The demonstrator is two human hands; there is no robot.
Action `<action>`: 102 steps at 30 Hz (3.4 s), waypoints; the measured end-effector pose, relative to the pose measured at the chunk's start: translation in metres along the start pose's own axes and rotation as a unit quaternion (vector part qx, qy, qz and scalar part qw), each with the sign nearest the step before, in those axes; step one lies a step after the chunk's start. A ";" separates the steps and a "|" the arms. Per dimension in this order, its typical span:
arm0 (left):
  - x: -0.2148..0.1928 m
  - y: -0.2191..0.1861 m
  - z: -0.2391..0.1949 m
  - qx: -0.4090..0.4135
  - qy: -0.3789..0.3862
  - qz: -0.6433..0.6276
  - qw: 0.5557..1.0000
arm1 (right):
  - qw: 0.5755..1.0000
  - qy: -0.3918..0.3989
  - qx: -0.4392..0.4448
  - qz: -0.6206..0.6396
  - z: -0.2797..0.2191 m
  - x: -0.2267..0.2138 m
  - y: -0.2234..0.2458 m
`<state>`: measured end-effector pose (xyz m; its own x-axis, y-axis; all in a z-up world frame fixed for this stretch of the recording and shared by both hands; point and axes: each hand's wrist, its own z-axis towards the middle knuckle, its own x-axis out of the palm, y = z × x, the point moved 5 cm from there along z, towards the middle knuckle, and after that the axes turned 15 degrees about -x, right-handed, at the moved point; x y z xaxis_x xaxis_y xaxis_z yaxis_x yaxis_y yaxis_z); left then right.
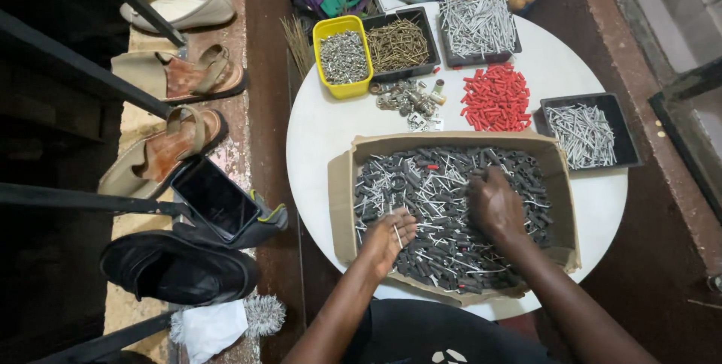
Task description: The person sorts a large quantity of mixed fasteners, including nails and plastic wall anchors, from a cardboard box. They use their hands to pick through the pile, separating red plastic anchors and other items, while various containers of sorted hardware are visible on the table.
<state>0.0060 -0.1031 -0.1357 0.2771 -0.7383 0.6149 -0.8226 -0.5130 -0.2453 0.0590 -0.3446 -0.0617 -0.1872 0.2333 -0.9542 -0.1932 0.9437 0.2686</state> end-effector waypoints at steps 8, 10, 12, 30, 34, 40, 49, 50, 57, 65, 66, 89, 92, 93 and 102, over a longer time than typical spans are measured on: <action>0.029 0.011 0.010 -0.011 0.026 0.036 0.999 | 0.990 -0.133 -0.034 -0.038 -0.021 -0.022 0.005; 0.054 0.009 -0.006 0.004 0.042 0.052 0.998 | 0.967 -0.242 -0.040 0.073 -0.038 -0.017 0.015; 0.063 0.013 -0.002 0.005 0.049 0.046 0.998 | 0.976 -0.154 0.019 0.151 -0.043 -0.017 0.052; 0.009 -0.015 -0.025 0.004 -0.004 0.028 1.000 | 1.000 -0.017 0.011 0.021 0.021 -0.007 0.012; -0.006 -0.007 -0.020 -0.007 0.005 0.014 1.000 | 0.997 0.006 -0.056 0.045 0.029 0.015 -0.017; -0.001 -0.002 -0.012 -0.023 -0.009 0.041 0.999 | 0.996 -0.041 0.032 0.067 0.034 0.029 -0.013; 0.009 -0.008 -0.020 -0.047 -0.038 0.082 0.995 | 0.980 -0.019 0.139 0.142 0.031 0.003 0.006; 0.014 -0.014 -0.030 -0.042 -0.041 0.082 0.995 | 0.980 -0.020 0.134 0.145 0.031 0.003 0.002; 0.017 -0.014 -0.057 -0.050 -0.106 0.089 0.989 | 0.975 -0.065 0.064 0.204 0.027 0.033 -0.013; 0.006 0.006 -0.026 -0.040 -0.064 0.037 0.996 | 0.981 0.034 0.144 0.127 0.029 0.019 0.004; 0.001 0.007 -0.024 -0.037 -0.080 0.031 0.996 | 0.981 0.024 0.131 0.143 0.031 0.020 0.003; 0.073 0.022 0.012 0.041 -0.137 0.041 0.989 | 0.885 0.025 0.031 0.463 -0.043 -0.013 0.062; 0.031 0.021 0.040 0.077 -0.140 0.017 0.987 | 0.898 -0.006 0.134 0.419 -0.033 -0.009 0.014; 0.032 0.021 0.033 0.072 -0.135 -0.002 0.988 | 0.925 -0.063 0.102 0.360 -0.026 -0.008 -0.002; 0.060 0.015 -0.014 0.028 -0.115 0.029 0.993 | 0.980 0.092 0.009 0.178 -0.021 -0.005 -0.041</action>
<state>0.0031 -0.1487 -0.0917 0.3408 -0.8443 0.4134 -0.8132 -0.4854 -0.3210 0.0477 -0.3895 -0.0655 -0.4094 0.5034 -0.7609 -0.0677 0.8150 0.5755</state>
